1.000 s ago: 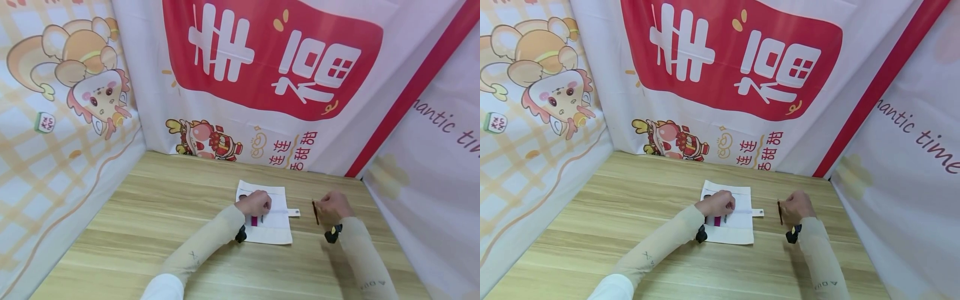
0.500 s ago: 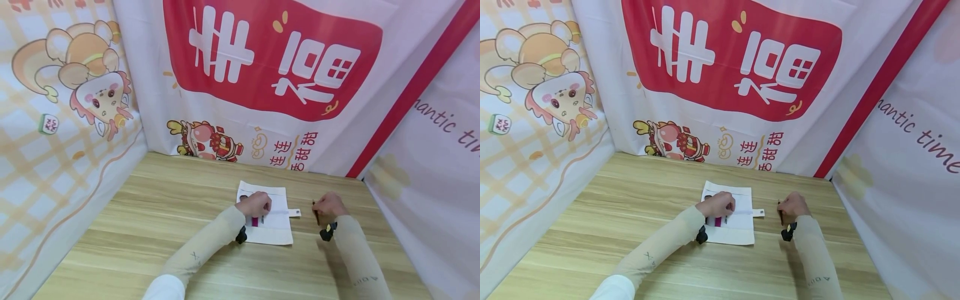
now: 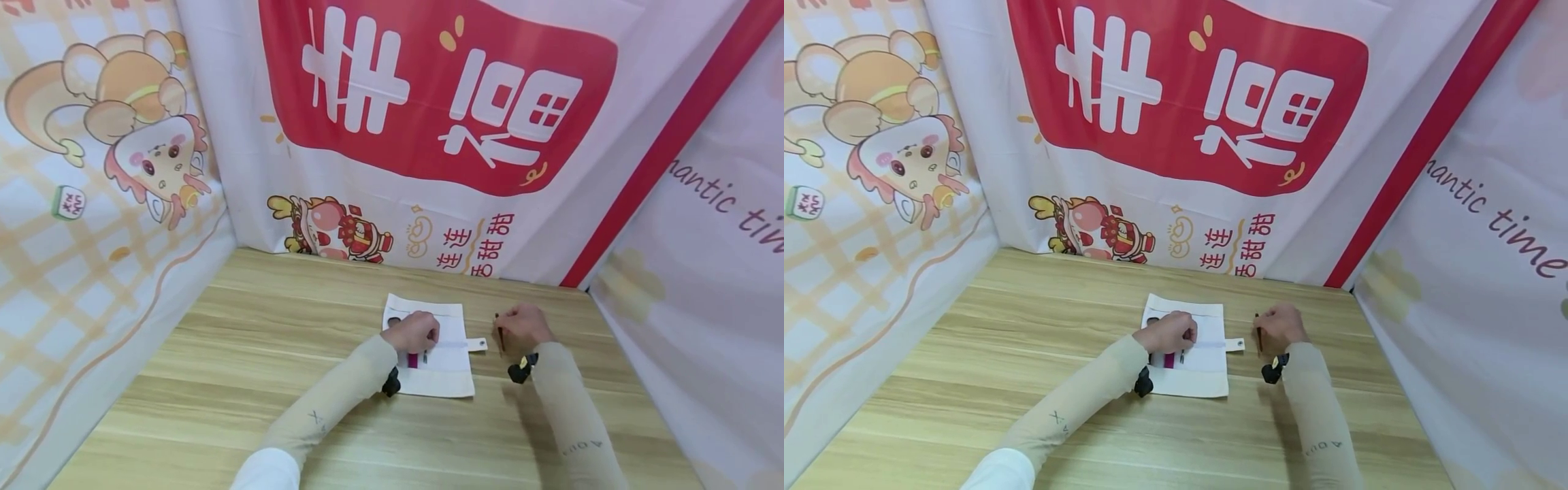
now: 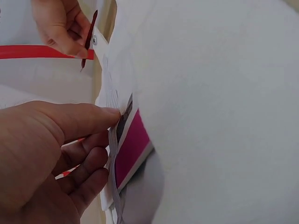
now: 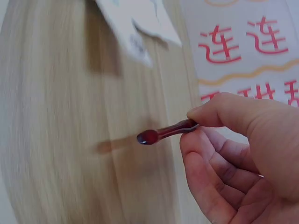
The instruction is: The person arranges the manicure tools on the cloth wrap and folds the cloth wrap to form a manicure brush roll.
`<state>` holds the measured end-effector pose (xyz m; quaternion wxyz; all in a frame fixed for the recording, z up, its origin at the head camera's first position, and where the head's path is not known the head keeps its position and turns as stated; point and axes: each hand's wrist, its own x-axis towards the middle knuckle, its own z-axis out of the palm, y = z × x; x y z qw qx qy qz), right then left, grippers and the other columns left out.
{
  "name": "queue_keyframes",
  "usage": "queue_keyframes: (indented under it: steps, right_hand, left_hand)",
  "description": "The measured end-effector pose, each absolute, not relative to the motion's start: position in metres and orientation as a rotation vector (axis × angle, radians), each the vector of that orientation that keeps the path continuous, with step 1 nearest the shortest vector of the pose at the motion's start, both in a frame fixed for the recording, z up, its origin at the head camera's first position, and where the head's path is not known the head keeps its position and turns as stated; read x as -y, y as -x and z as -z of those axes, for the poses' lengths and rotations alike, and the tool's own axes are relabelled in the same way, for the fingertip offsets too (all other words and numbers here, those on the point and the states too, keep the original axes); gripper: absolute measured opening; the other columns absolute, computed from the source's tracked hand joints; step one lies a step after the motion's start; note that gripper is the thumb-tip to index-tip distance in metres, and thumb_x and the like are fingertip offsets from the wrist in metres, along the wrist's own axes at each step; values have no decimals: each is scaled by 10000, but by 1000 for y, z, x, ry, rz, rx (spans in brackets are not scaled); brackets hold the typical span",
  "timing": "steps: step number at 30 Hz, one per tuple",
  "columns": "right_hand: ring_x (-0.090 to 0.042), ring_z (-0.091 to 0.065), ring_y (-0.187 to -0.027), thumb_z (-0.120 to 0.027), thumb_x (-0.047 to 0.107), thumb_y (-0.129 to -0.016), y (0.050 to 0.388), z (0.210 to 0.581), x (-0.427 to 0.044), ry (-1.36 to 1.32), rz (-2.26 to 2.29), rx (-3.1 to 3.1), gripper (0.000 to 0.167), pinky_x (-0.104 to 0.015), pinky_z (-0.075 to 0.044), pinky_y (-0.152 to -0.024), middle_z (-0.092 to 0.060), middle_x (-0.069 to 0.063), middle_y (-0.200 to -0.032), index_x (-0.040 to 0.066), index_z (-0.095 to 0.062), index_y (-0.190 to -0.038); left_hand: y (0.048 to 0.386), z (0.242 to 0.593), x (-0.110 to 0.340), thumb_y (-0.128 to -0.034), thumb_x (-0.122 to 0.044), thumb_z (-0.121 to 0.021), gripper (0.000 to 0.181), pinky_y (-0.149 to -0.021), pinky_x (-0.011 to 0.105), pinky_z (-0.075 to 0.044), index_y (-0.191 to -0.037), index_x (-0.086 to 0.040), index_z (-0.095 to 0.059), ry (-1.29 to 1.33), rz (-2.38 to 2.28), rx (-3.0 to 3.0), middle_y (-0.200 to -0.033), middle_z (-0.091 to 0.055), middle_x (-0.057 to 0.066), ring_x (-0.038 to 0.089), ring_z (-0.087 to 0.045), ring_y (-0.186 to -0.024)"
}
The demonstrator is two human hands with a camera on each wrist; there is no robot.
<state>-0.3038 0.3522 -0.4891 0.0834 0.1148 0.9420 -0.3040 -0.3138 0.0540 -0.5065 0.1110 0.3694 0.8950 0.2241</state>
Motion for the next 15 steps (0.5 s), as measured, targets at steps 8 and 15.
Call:
queue_keyframes:
  steps: [8, 15]
  right_hand:
    - [-172, -657, -800, -757, 259, -936, 317, 485, -308, -183, 971, -2880, 211, -286, -487, -718, -777, -56, -839, 49, -776, -948]
    - [-138, -680, -723, -790, 212, -910, 331, 495, -270, -180, 1223, -2866, 179, -253, -527, -685, -783, -82, -808, 35, -796, -934]
  left_hand:
    - [314, 506, -53, -990, -89, -712, 121, -797, 238, -491, -884, -120, -760, -1076, -677, -2622, -810, -665, -60, 96, -577, -795]
    - [316, 508, -53, -992, -85, -705, 134, -778, 233, -492, -871, -125, -747, -1076, -683, -2611, -801, -661, -59, 93, -581, -774]
